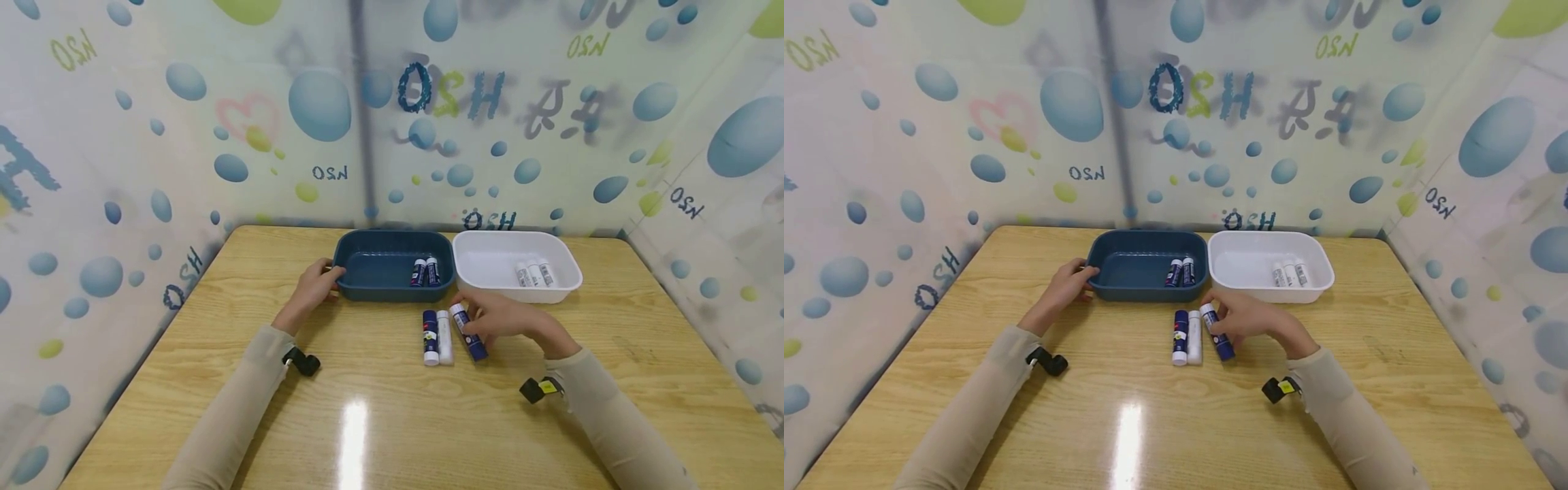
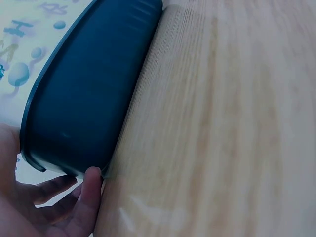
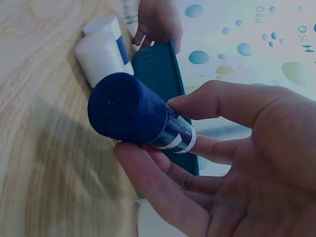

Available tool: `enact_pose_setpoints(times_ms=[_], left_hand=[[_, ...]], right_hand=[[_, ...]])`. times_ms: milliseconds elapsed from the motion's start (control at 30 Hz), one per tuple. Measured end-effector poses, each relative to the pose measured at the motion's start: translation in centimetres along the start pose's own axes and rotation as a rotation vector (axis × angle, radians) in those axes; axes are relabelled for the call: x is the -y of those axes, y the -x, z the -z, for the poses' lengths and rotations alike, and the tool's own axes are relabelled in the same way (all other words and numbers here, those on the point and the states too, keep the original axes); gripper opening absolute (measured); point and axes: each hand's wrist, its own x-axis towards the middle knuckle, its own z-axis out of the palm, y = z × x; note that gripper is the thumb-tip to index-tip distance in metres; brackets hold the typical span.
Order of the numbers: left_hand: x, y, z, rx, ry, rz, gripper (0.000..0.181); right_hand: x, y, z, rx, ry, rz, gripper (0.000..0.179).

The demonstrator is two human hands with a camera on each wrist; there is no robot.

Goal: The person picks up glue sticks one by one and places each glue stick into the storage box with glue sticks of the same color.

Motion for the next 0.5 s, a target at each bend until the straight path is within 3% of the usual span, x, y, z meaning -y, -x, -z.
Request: enact_pose_setpoints(times_ms=[500], left_hand=[[0.2, -0.2, -0.1, 0.001, 0.0, -0.01, 0.06]], right_hand=[[1.5, 0.7, 1.0, -0.023, -0.031, 0.05, 0.052]])
